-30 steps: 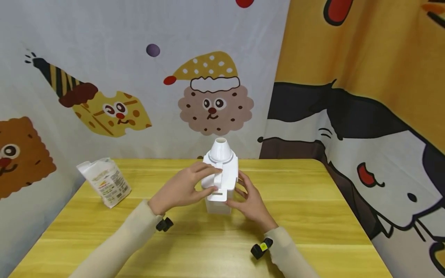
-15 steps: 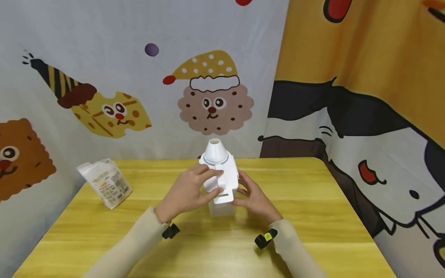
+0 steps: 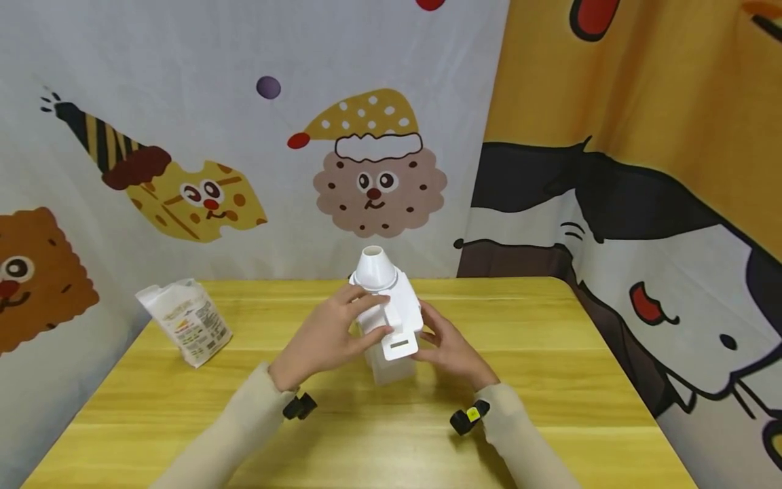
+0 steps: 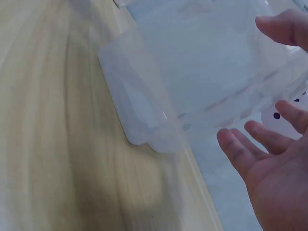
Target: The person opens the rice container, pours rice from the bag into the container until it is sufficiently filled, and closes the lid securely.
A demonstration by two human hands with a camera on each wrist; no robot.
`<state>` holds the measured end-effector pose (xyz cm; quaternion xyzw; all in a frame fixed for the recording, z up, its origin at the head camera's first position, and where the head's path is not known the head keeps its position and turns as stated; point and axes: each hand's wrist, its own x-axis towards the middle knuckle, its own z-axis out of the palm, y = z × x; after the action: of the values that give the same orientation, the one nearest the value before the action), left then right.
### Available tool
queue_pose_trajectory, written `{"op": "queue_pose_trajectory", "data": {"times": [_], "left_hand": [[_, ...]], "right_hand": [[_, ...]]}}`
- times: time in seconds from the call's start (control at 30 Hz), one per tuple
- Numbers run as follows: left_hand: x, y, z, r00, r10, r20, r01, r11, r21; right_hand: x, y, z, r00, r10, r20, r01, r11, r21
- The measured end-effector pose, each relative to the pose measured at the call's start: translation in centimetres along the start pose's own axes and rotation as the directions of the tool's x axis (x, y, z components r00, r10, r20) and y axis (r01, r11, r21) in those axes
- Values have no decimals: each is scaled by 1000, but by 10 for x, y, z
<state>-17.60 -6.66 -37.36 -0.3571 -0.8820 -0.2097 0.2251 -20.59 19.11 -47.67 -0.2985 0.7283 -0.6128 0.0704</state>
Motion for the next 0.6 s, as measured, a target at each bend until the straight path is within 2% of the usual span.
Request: {"op": "queue_pose_trajectory", "data": {"times": [0.2, 0.4, 0.6], "left_hand": [[-2, -16, -1, 998, -68, 9, 69, 994, -87], [-3, -31, -2, 999, -13, 38, 17, 995, -103], [-4, -33, -2, 999, 26, 26, -23, 996, -89]], "right_hand": [[-6, -6, 10, 994, 26, -101, -33, 997, -63], [-10, -6, 20, 979, 71, -193, -81, 996, -43], [-11, -5, 22, 970, 100, -220, -108, 994, -27]]}}
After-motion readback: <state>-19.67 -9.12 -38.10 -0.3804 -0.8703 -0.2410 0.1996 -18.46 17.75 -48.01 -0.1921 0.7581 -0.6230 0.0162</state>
